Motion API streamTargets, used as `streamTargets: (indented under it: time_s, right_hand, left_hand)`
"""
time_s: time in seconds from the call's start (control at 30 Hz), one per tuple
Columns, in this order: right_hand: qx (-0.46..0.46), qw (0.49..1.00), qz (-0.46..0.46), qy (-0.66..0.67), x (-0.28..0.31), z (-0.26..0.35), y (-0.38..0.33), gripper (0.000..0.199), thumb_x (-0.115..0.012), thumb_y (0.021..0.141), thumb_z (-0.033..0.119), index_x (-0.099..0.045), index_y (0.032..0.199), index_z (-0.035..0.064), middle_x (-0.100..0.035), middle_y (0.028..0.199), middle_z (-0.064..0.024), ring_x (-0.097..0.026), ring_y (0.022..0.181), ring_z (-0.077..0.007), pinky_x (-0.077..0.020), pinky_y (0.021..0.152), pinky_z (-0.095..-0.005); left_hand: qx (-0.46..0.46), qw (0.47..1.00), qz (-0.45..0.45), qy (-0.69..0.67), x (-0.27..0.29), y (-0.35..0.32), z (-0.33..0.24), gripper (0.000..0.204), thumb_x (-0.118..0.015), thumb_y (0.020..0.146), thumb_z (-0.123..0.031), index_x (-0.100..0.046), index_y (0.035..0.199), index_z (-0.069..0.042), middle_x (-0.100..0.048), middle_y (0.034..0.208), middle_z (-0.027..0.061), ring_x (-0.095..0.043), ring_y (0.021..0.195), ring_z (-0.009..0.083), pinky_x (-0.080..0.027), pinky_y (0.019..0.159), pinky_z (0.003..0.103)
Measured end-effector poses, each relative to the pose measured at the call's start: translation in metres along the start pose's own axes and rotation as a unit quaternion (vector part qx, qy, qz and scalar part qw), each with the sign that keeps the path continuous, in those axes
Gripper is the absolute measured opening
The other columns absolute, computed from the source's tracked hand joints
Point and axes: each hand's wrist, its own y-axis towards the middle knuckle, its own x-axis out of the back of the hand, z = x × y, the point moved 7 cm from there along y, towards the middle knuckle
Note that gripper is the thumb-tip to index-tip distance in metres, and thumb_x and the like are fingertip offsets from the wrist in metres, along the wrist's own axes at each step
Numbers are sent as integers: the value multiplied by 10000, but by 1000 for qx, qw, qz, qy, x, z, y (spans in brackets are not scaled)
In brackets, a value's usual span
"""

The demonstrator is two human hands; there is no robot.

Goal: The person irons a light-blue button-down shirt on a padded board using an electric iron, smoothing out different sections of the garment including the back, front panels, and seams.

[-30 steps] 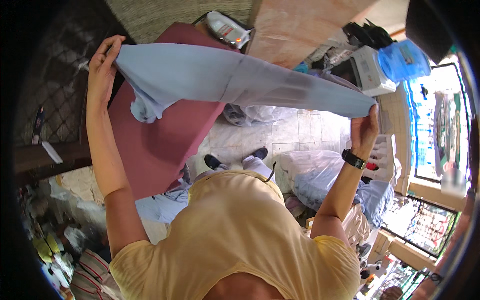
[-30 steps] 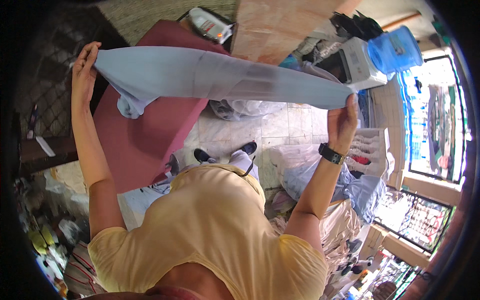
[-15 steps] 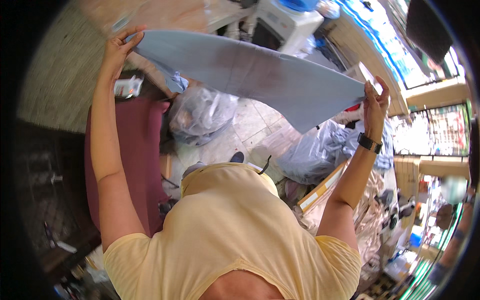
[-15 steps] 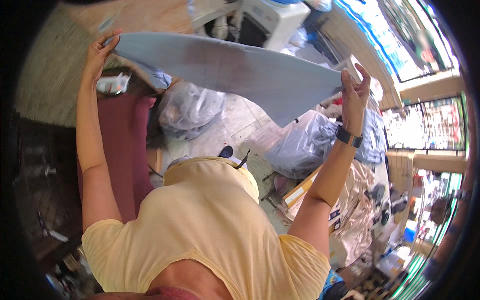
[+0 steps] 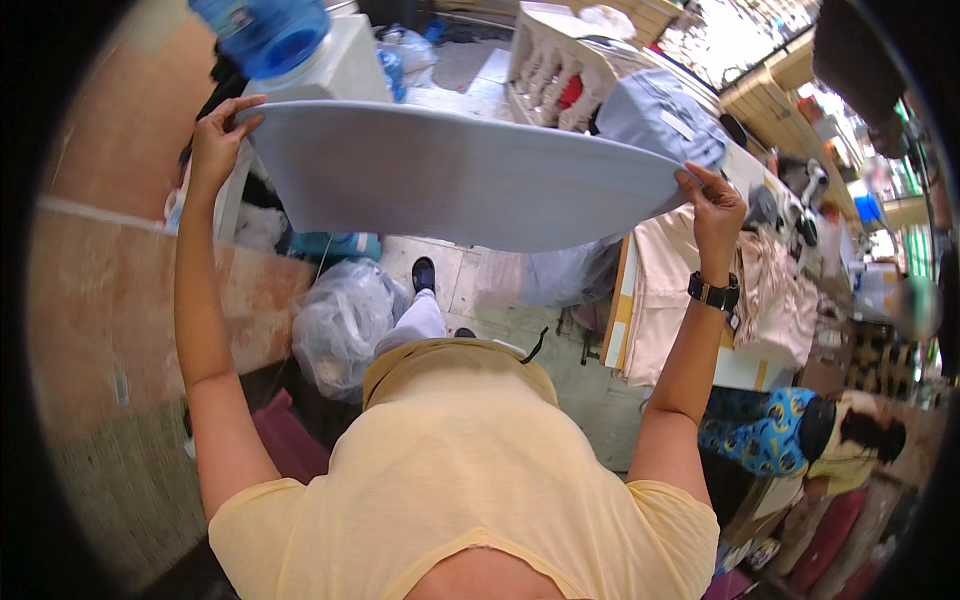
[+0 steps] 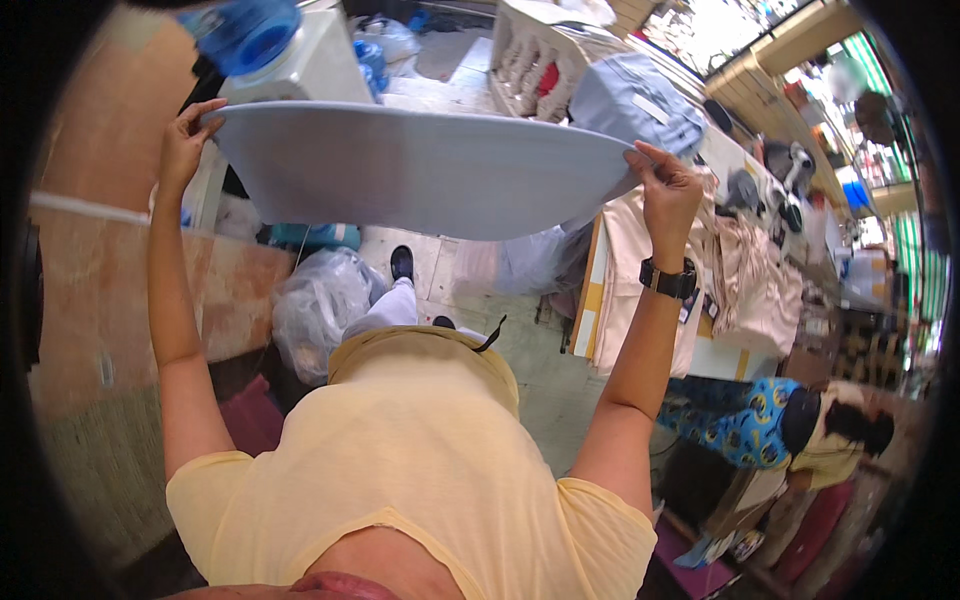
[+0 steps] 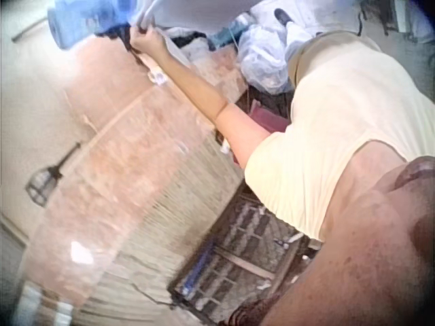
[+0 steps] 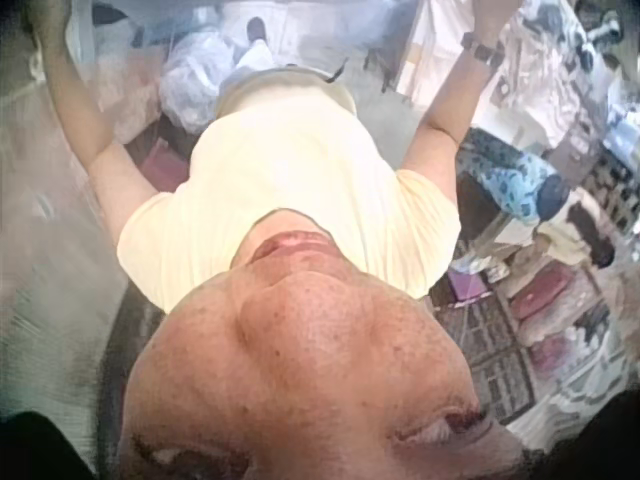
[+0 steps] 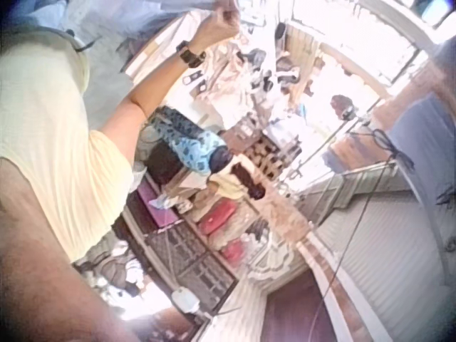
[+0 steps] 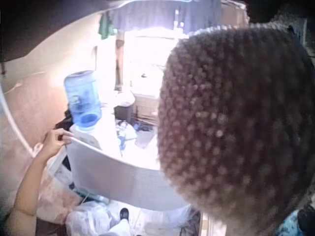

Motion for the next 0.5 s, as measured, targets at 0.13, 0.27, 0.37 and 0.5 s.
streamTargets:
  time_s: [0.13,0.27,0.37,0.5]
  right_hand:
    - [15,984,-141,-107,55,-17,24,178,-755,856,115,-750,1011,28,-733,878,-28,-618,761,-58,-473,710,-207]
    - [-38,959,-242,-143,95,-34,53,185,-762,861,155,-750,999,33,-726,859,-9,-607,746,-52,-479,700,-211]
    - [-58,949,-288,-116,125,-42,66,213,-773,852,161,-742,1007,18,-721,873,-17,-614,750,-61,-485,680,-208]
    - [-115,923,-356,-90,158,-39,59,225,-780,842,138,-736,1027,18,-720,928,-31,-638,787,-84,-518,706,-223]
  left_hand:
    - [-125,989,70,35,-87,117,-35,224,-718,873,-157,-731,1073,-57,-662,849,-25,-444,693,69,-391,642,232]
    - [-195,971,135,-21,-169,240,-58,210,-723,878,-203,-746,1057,-97,-701,866,30,-555,720,88,-461,694,243]
    - [-270,944,179,-57,-237,319,-93,239,-717,889,-259,-729,1060,-93,-707,890,13,-617,813,97,-487,772,252]
    - [-60,932,298,-198,-322,365,-138,355,-712,840,-150,-650,1141,29,-669,967,46,-607,843,134,-488,788,252]
